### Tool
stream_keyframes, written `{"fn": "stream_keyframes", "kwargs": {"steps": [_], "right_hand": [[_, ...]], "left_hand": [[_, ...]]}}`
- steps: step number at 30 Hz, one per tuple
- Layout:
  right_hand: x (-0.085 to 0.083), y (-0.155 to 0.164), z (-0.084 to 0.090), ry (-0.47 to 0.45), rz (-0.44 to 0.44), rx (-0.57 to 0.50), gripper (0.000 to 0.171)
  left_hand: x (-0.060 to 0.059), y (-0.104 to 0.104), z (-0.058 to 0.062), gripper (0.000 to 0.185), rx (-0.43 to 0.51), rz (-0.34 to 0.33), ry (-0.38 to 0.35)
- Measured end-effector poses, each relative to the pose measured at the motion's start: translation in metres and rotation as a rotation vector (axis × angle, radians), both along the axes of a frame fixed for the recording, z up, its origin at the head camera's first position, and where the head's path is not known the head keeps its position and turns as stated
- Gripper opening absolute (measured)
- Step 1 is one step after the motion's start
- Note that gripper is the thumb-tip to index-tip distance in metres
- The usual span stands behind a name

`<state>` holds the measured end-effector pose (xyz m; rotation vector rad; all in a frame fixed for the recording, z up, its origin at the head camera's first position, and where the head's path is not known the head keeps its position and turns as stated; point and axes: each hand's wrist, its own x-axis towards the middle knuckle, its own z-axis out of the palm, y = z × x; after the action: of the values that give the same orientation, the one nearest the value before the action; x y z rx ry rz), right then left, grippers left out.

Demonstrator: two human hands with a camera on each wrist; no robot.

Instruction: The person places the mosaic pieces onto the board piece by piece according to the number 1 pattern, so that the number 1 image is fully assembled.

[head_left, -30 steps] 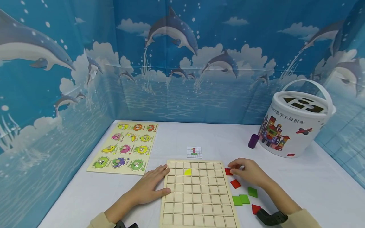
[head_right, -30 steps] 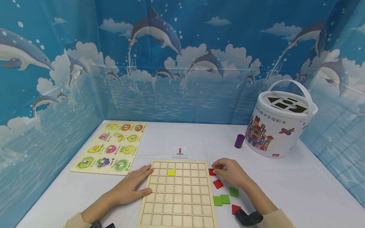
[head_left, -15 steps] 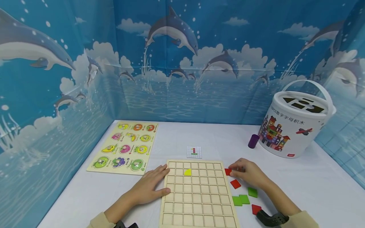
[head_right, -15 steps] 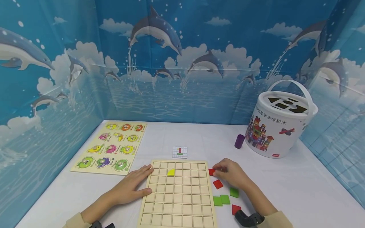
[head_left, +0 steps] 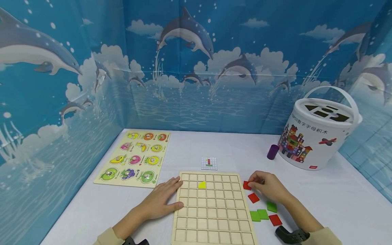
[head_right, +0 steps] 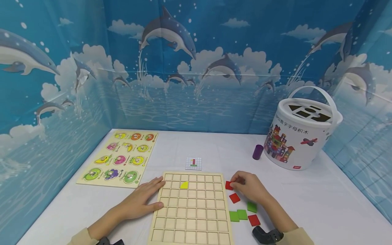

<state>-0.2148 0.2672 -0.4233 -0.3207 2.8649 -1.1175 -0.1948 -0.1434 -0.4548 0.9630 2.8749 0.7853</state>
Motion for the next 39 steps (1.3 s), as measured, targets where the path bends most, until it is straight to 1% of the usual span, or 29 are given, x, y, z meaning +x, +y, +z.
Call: {"fn": "stream_keyframes", "kwargs": {"steps": [8,13,20,25,32,39], "right_hand": [[-0.003,0.003,0.0,-0.004,0.007,-0.031,0.009],[-0.004,0.003,0.003,-0.01,0.009,-0.038,0.009],[-0.003,-0.001,0.008,0.009,0.029,-0.036,0.006],[-0.005,-0.008,0.011,0.024,0.043,-0.045,0.004],[-0.007,-0.021,0.013,0.063,0.095,-0.067,0.005],[-0.011,-0.036,0.014,0.067,0.119,-0.087,0.006]], "left_hand": [[0.0,-0.001,0.001,0.076,0.002,0.0,-0.014],[0.001,-0.001,0.001,0.076,0.009,-0.002,-0.016],[0.0,0.0,0.001,0.076,0.004,-0.001,-0.012],[0.001,-0.001,0.001,0.075,0.009,-0.006,-0.005],[0.001,-0.001,0.001,0.075,0.009,-0.003,-0.01],[0.0,-0.001,0.0,0.076,0.003,0.0,-0.011]]}}
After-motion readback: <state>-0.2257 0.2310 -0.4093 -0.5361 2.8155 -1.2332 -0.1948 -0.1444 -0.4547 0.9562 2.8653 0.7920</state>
